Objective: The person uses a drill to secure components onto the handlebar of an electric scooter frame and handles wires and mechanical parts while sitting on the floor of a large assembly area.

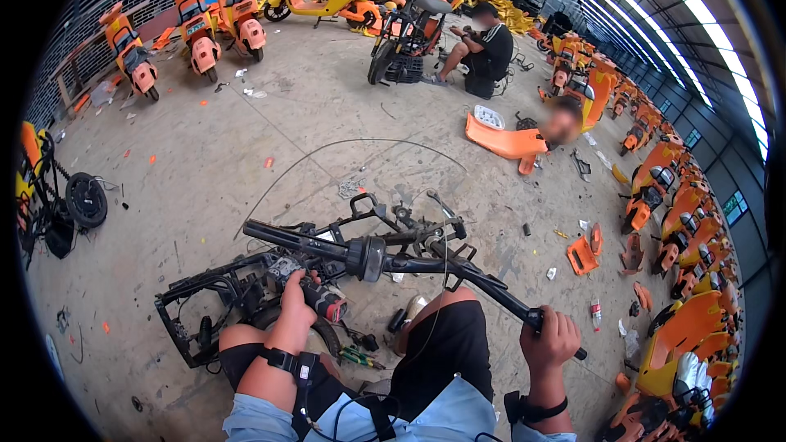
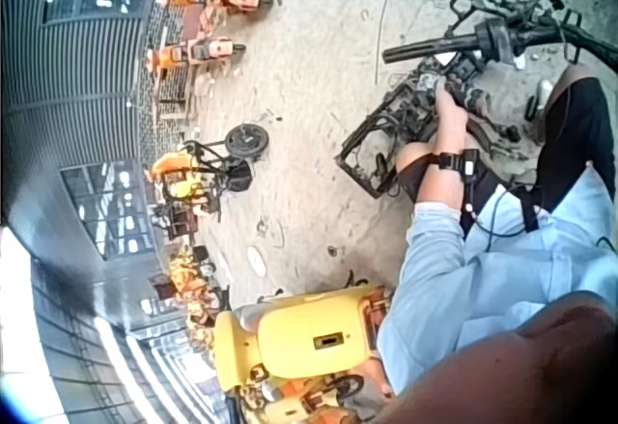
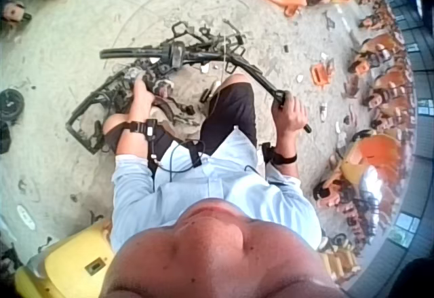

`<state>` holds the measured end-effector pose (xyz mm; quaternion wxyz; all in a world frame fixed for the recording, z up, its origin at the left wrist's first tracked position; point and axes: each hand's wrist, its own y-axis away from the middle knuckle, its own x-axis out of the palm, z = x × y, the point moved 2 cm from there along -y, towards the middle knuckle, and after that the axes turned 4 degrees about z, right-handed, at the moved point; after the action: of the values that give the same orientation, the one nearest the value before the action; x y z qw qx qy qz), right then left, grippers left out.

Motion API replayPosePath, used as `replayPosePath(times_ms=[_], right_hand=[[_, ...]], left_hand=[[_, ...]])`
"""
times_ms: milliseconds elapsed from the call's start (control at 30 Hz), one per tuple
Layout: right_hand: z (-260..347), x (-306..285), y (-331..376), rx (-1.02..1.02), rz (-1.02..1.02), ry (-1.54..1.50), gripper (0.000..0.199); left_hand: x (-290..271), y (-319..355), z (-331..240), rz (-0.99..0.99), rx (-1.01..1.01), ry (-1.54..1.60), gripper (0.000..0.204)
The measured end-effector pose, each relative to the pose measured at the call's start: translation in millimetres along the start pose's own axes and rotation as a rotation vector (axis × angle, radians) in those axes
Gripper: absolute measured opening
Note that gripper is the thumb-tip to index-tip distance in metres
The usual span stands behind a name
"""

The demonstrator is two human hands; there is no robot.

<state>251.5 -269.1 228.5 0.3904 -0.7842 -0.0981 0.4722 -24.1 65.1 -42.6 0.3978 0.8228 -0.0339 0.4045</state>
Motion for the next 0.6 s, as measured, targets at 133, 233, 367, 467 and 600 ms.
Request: replayPosePath(times_ms=[133, 233, 367, 467, 600], right_hand=[[-0.2, 1.3, -0.6, 0.002, 0.002, 0.004, 0.014], [-1.1, 1.4, -0.6, 0.004, 0.001, 0.008, 0.014], [1.2, 0.7, -4.2, 0.001, -0.009, 0.0, 0.014], [2.1, 0.3, -5.3, -0.002, -0.018, -0.006, 0.015], [1.2, 0.3, -4.3, 0.0, -0.016, 0.0, 0.015]], left_hand=[[4.3, 6.2, -0.9, -0.02, 0.007, -0.006, 0.02], [15.4, 15.3, 0.2, -0.03, 0.012, 0.007, 0.02], [10.7, 10.4, -0.8, -0.036, 0.033, 0.027, 0.02], [0.8, -0.4, -2.0, -0.017, 0.022, 0.035, 0.018], [3.8, 0.9, -0.3, -0.002, -0.005, 0.027, 0.018]])
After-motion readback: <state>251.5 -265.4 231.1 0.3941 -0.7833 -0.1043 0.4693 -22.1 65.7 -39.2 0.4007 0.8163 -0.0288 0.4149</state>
